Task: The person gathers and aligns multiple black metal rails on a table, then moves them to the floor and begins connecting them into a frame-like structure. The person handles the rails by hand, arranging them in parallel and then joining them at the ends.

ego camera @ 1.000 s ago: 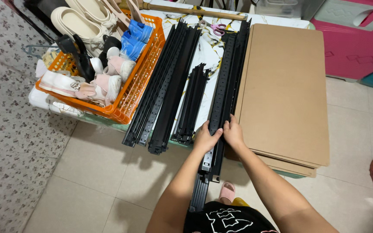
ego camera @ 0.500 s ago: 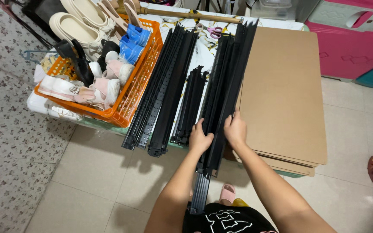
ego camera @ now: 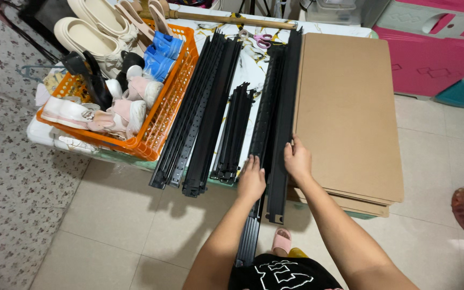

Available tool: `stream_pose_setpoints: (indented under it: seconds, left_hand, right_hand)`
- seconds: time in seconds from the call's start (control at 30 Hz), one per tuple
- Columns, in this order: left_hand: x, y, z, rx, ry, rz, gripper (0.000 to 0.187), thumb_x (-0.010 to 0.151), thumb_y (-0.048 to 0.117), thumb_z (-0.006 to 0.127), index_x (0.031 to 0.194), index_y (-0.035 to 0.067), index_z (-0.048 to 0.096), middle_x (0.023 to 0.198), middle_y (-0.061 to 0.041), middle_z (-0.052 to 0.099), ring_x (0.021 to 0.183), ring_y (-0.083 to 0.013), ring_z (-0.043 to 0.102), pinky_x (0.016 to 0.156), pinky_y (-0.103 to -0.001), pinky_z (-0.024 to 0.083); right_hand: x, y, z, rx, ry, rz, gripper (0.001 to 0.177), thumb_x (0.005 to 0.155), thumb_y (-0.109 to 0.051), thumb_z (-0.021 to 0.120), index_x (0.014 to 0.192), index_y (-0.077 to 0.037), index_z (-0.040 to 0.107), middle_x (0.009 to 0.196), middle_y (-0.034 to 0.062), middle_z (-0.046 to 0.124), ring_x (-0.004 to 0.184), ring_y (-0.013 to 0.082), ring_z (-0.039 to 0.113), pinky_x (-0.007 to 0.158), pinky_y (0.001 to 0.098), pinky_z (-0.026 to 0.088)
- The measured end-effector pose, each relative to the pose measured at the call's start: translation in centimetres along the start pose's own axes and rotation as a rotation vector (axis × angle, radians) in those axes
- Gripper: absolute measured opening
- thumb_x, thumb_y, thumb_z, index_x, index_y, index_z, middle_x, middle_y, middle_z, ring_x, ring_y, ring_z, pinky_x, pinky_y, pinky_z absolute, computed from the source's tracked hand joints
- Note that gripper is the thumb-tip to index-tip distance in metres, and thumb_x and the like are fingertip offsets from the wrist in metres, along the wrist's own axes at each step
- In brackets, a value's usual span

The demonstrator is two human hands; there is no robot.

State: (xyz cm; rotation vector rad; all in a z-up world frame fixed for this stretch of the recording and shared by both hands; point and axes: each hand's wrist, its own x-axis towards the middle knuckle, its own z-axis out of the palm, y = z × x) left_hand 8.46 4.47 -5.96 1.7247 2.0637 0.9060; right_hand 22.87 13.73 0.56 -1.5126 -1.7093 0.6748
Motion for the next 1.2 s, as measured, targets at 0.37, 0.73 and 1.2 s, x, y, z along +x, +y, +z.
stream_pose_setpoints:
  seconds: [0.37, 0.73, 1.2]
  left_hand:
    - [2.1, -0.8, -10.1, -0.429, 0.123, -0.242, 0.042, 0.093, 0.026, 0.066, 0.131, 0.009, 0.060, 0.096, -0.012, 0.076, 0.082, -0.0292, 0.074, 0.076, -0.041, 0.057]
    - [3.5, -8.3, -15.2, -0.107, 0.298, -0.170, 0.025, 0.095, 0.012, 0.061, 0.117, 0.008, 0.071, 0.108, -0.017, 0.070, 0.098, -0.0366, 0.068, 0.085, -0.045, 0.054]
    - [8.7, -16.2, -12.3, -0.075, 0.069, -0.061, 0.063, 0.090, 0.011, 0.067, 0.149, 0.002, 0.045, 0.146, -0.023, 0.050, 0.133, -0.0432, 0.049, 0.110, -0.048, 0.041]
  right_hand:
    - [-0.2, -7.8, 7.3, 0.106, -0.100, -0.226, 0.044, 0.097, -0.021, 0.058, 0.137, -0.003, 0.059, 0.083, 0.0237, 0.072, 0.078, 0.0403, 0.072, 0.071, 0.0484, 0.057]
    - [1.1, -14.3, 16.3, -0.096, -0.244, -0.043, 0.054, 0.095, -0.022, 0.054, 0.144, -0.001, 0.050, 0.090, 0.0294, 0.072, 0.085, 0.0468, 0.071, 0.083, 0.0538, 0.056]
    - [1.4, -15.6, 19.4, -0.327, -0.650, 0.085, 0.102, 0.085, -0.023, 0.067, 0.162, -0.004, 0.003, 0.100, 0.0342, 0.070, 0.090, 0.0463, 0.072, 0.085, 0.0503, 0.058]
